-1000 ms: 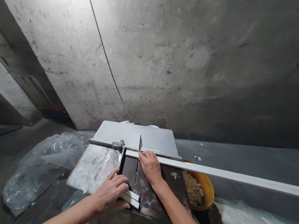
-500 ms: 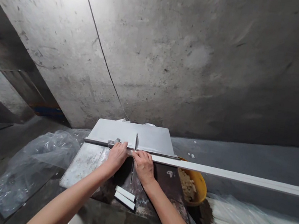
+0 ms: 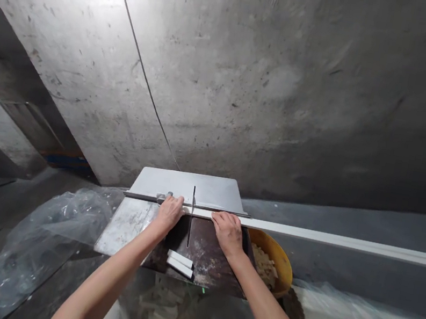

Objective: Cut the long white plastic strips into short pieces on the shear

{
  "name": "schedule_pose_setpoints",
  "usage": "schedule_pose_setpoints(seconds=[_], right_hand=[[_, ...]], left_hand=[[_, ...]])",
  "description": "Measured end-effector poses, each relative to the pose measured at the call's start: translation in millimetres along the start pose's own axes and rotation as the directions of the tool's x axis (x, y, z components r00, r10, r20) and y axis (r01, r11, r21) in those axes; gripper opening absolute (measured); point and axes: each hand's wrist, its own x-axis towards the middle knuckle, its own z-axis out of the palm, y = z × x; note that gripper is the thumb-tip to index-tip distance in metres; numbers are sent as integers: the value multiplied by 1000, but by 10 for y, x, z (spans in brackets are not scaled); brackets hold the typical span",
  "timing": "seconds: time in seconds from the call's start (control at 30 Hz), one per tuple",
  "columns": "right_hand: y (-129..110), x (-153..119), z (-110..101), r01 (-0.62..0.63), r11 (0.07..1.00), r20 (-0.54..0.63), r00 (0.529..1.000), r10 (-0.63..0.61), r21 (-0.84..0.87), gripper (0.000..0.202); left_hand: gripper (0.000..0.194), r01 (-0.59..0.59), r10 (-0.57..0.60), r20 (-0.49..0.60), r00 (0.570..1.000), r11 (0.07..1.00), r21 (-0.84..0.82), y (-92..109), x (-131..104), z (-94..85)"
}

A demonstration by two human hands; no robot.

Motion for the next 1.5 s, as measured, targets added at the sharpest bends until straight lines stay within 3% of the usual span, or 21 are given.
schedule_pose_setpoints(seconds=[0.3,0.47,0.57,0.7,0.83,0.93,1.03,1.1,1.2,1.37,1.5], right_hand=[[-103,-399,-244,24,1000,-4,1000,-24,-6,17],[-253,-288,-198,58,998,43,997,-59,22,15],[-489,-142,-83,94,995,95,991,-97,40,13],[-740,-57,59,81,996,105,991,-85,41,16],[-808,-84,97,62,998,114,991,-64,16,18],[-843,-96,100,52,999,121,991,-51,-3,18],[-870,-90,98,40,999,120,992,-39,-5,17],[-826,-94,69,50,999,125,991,-51,9,17],[-600,-140,-36,84,996,134,987,-87,32,20],[-92,-181,-140,-4,1000,55,998,4,0,15],[25,-27,-49,-12,1000,41,999,12,-11,14]], left_hand=[[8,-135,135,-29,990,990,-28,87,-579,-2],[9,-287,310,104,945,938,-193,135,-1139,-128],[16,-380,403,17,915,875,-302,55,-1501,-176],[10,-361,329,-150,932,875,-324,-224,-1724,-199],[11,-288,200,-280,939,901,-325,-460,-1519,-192],[21,-258,151,-328,932,914,-312,-428,-1150,-158],[42,-202,142,-251,958,951,-236,-238,-755,-96],[39,-110,87,-141,986,980,-166,-107,-557,-50],[21,-3,-5,-73,997,995,-104,-19,-411,6],[17,-4,-1,-68,998,998,-69,-99,-268,70],[8,-20,17,-74,997,999,-40,-137,-31,110]])
